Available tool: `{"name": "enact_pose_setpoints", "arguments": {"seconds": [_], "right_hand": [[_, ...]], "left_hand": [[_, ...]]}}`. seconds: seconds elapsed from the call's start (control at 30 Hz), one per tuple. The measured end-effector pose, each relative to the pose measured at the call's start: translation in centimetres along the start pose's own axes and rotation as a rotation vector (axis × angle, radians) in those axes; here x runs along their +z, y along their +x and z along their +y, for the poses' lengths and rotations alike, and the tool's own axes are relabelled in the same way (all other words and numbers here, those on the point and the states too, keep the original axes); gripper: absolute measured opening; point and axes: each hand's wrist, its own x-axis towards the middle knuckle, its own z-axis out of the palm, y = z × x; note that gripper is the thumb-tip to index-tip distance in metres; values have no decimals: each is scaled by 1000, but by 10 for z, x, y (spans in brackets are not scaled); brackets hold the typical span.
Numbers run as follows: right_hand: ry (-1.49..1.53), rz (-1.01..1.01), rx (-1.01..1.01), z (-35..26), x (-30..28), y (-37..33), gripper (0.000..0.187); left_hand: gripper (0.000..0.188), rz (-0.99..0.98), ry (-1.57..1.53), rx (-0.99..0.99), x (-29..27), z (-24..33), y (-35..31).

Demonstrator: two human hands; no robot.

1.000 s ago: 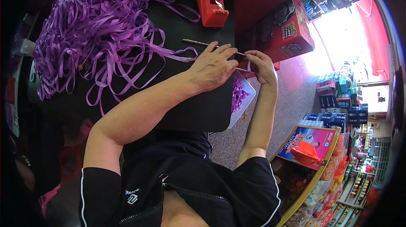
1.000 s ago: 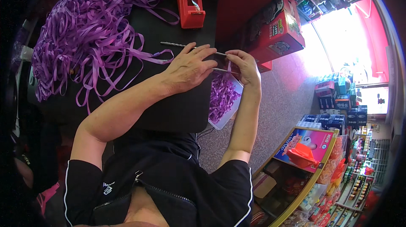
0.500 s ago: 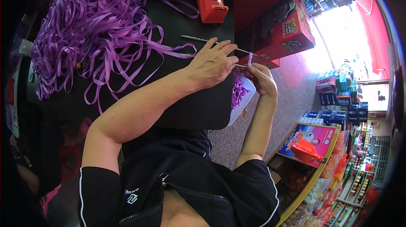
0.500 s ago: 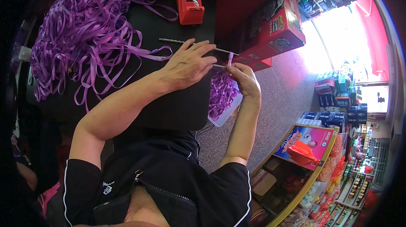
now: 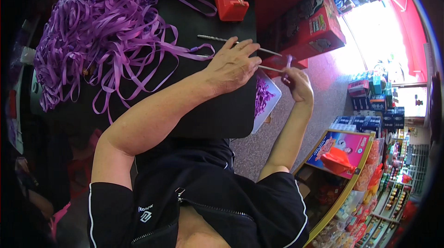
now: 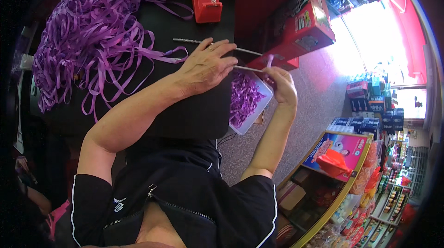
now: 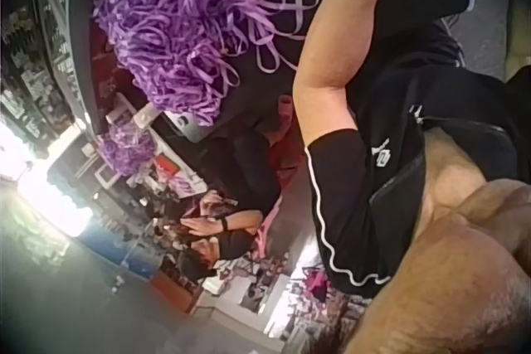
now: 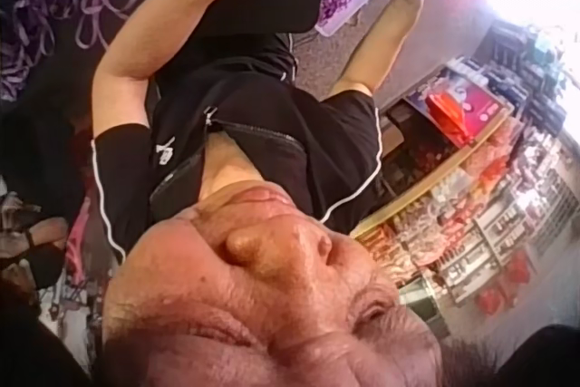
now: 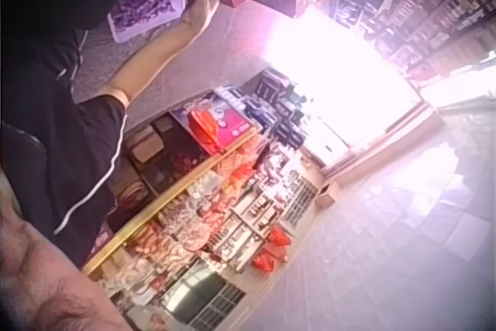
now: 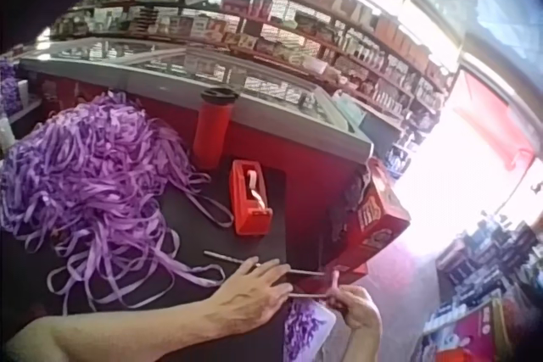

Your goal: The recorder is seen organizing and looping purple lanyards around a measuring guide on a desk.

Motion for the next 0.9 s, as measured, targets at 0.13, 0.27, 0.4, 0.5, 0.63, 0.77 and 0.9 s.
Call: {"name": "enact_pose_setpoints", "arguments": {"seconds": [0.13, 0.27, 0.4, 0.5, 0.63, 0.77, 0.9], "right_hand": [[-134, 322, 30, 18, 5, 3, 23], [-401, 223, -11, 110, -21, 37, 53], [-992, 449, -26, 182, -8, 35, 84], [-735, 285, -112, 240, -37, 0, 60], [-260, 401, -13, 203, 1, -75, 43], [-54, 641, 33, 167, -6, -121, 37], [-64, 654, -72, 122, 6, -127, 34]], "left_hand": [[30, 2, 31, -32, 0, -4, -3], [41, 160, 66, 51, -3, 9, 6], [37, 78, -18, 327, -23, 23, 1], [27, -17, -143, 641, -18, 67, -11], [15, -130, 87, 846, -2, 119, -73], [16, -518, -119, 707, 25, 135, -138], [24, -534, -277, 181, 47, 83, -213]]}}
